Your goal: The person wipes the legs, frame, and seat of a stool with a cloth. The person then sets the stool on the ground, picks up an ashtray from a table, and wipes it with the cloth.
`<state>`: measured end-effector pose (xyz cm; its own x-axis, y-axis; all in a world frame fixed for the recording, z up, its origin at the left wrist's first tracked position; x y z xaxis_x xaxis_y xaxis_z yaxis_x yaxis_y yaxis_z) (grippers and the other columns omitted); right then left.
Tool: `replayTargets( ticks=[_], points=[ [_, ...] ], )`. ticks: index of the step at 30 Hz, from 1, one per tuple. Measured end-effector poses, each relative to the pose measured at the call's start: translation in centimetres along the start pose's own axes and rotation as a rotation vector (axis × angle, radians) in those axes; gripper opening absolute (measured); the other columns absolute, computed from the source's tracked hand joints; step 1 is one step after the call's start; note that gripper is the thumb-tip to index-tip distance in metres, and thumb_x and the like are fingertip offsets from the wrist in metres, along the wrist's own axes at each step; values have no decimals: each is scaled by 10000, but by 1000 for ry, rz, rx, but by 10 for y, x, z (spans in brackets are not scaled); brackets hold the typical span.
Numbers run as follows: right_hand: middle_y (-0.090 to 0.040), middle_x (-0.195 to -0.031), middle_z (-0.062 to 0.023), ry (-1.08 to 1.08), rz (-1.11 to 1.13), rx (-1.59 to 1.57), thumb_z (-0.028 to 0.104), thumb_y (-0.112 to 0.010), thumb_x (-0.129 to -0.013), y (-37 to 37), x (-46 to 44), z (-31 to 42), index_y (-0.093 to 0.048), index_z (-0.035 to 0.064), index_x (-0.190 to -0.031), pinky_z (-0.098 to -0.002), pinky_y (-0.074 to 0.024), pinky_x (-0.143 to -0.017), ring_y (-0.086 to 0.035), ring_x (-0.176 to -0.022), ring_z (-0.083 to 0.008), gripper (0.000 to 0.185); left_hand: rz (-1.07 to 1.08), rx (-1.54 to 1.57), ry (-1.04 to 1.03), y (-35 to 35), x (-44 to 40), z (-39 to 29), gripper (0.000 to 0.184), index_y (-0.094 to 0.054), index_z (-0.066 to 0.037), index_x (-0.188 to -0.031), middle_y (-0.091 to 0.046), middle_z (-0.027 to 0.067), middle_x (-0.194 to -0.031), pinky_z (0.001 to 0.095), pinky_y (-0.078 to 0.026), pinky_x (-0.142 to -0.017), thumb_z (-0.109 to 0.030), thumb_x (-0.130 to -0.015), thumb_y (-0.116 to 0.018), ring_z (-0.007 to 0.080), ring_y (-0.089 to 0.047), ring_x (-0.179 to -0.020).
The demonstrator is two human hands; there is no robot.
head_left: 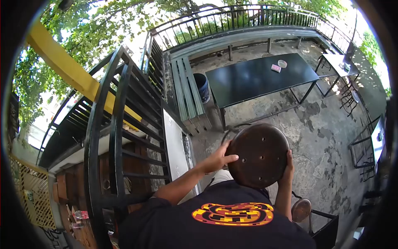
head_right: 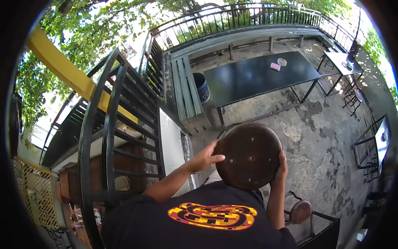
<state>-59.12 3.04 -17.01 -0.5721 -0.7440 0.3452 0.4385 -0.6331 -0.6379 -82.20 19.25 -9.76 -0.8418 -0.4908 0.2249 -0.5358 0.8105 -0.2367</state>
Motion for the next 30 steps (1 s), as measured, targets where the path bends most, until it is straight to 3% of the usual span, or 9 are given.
replayTargets(
  ticks=[3,4,8,11,12,15,19,22,30],
  points=[
    [-647,-1315,-140,60,-87,-31,437,-621,-1006,4,-2,9,-574,14,-1373,-394,-561,-968,-661,-1146,-259,562,-39,-38,28,23,-14,15,635,-343,-19,-1538,-450,142,-1511,395,-401,-1144,-115,-986,-642,232,-449,-1399],
    [-647,-1320,-140,78,-111,-28,456,-629,-998,10,-5,9,-577,12,-1372,-396,-559,-976,-661,-1148,-257,583,-62,-19,0,32,-16,17,524,-419,-36,-1478,-515,114,-1440,371,-445,-1097,-139,-1005,-618,203,-528,-1320],
    [-656,-1277,-124,113,-288,75,472,-681,-966,36,-27,16,-588,9,-1340,-395,-555,-968,-661,-1129,-252,602,-212,33,133,55,-31,11,324,-542,-51,-1333,-605,59,-1324,327,-496,-1006,-175,-1034,-566,163,-611,-1200],
    [-649,-1253,-117,45,-431,226,464,-730,-936,62,-50,13,-590,18,-1318,-394,-549,-949,-650,-1122,-242,604,-245,38,154,66,-58,18,302,-556,-52,-1315,-621,54,-1282,327,-508,-975,-159,-1032,-557,153,-610,-1187],
    [-697,-1071,-111,135,-481,192,407,-770,-922,62,-59,18,-646,-54,-1184,-351,-561,-840,-684,-915,-200,544,-295,75,129,67,-68,15,221,-611,-47,-1217,-644,30,-1123,254,-504,-895,-136,-1017,-576,106,-626,-1062],
    [-703,-1016,-105,91,-553,333,388,-776,-921,90,-99,17,-671,-58,-1138,-341,-564,-803,-687,-859,-200,507,-261,-36,106,78,-108,36,273,-585,-33,-1274,-626,54,-1250,300,-517,-936,-135,-1022,-574,142,-636,-1129],
    [-707,-1125,-126,72,-566,275,381,-771,-921,117,-157,26,-638,-58,-1235,-370,-569,-872,-702,-964,-217,555,-303,-216,65,99,-168,33,239,-619,-27,-1232,-657,56,-1182,285,-520,-908,-121,-1013,-593,139,-667,-1056],
    [-695,-1169,-150,92,-752,372,380,-784,-912,131,-182,63,-632,-84,-1250,-383,-551,-910,-687,-1026,-242,594,-315,-363,53,112,-213,8,211,-646,-37,-1186,-701,38,-1040,270,-516,-874,-126,-996,-625,120,-681,-991],
    [-699,-1138,-117,222,-830,292,420,-761,-927,162,-274,138,-639,-40,-1249,-384,-558,-841,-691,-961,-239,574,-199,-562,60,118,-372,-37,242,-651,-36,-1157,-717,79,-1023,323,-532,-850,-193,-974,-631,167,-692,-949]
  ],
)
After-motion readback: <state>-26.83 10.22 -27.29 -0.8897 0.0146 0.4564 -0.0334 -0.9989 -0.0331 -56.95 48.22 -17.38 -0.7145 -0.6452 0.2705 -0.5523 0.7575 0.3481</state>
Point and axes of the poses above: each hand's wrist, its own x-axis away from the middle knuckle, its own y-axis out of the back of the hand, z = x × y, the point moved 10 cm from there along -x, towards the middle knuckle
